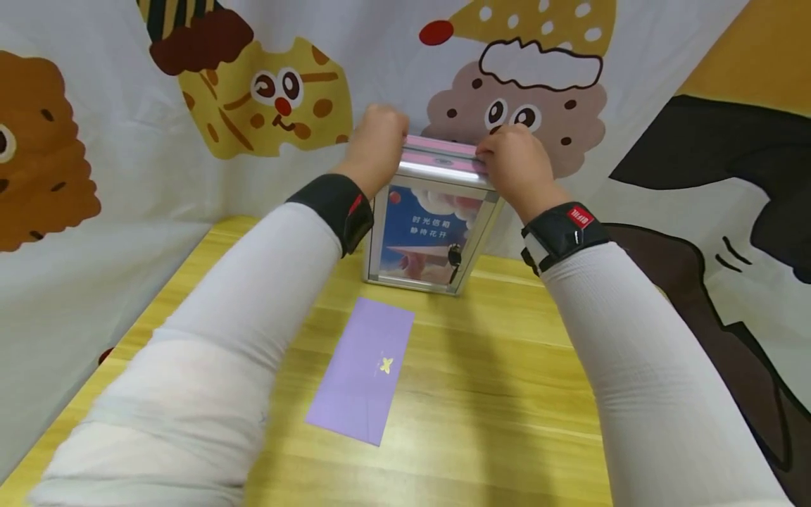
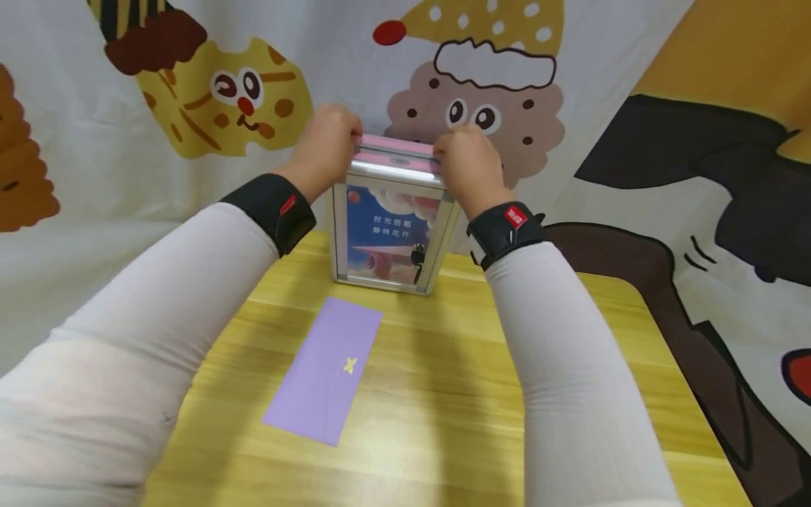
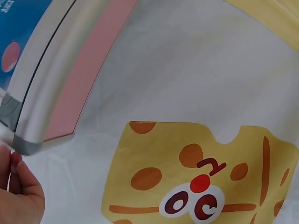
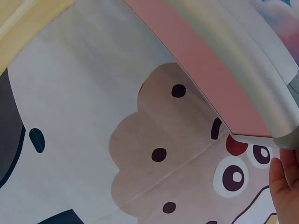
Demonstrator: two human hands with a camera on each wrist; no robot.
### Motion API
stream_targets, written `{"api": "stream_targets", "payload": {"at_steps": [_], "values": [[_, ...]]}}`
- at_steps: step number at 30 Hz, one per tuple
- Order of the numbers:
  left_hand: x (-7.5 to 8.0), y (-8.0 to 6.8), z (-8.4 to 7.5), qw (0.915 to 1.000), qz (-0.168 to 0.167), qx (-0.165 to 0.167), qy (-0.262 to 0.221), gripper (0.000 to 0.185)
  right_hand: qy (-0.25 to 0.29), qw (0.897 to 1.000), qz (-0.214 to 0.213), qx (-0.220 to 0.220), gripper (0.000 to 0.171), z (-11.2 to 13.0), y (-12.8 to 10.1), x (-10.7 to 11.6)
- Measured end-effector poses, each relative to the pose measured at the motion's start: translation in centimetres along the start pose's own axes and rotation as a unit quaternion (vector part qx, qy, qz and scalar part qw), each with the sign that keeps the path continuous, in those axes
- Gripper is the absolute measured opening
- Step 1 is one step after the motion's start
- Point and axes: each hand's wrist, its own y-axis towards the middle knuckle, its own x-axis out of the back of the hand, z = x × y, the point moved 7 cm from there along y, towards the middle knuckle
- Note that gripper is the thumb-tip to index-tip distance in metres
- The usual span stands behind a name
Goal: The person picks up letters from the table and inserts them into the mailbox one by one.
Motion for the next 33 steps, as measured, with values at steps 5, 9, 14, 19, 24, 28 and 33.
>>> {"api": "stream_targets", "payload": {"at_steps": [5,9,14,19,24,28,33], "values": [[1.7,-2.7,1.0,0.9966,-0.034,0.029,-0.069,0.022,0.034,0.996,-0.073,0.039,0.020,0.2,-2.5,1.5],[2.1,-5.9,2.1,0.9916,-0.060,0.046,-0.105,0.022,0.052,0.992,-0.102,0.047,0.018,0.6,-6.2,2.3],[-1.2,-10.5,4.1,0.9904,-0.016,0.087,-0.106,0.030,0.065,0.994,-0.085,0.026,0.021,0.5,-12.0,1.2],[-7.4,-15.1,5.9,0.9863,0.086,0.130,-0.053,0.041,0.084,0.996,-0.036,-0.006,0.029,-0.3,-17.4,-1.9],[-12.9,-19.0,7.0,0.9689,0.178,0.171,-0.015,0.048,0.114,0.992,0.035,-0.037,0.032,-0.5,-21.4,-5.5],[-15.2,-21.2,6.8,0.9572,0.210,0.199,0.008,0.052,0.128,0.987,0.073,-0.057,0.034,-0.4,-23.3,-7.3],[-16.1,-23.2,6.5,0.9428,0.230,0.239,0.034,0.073,0.135,0.985,0.090,-0.060,0.036,0.3,-24.0,-7.9]]}}
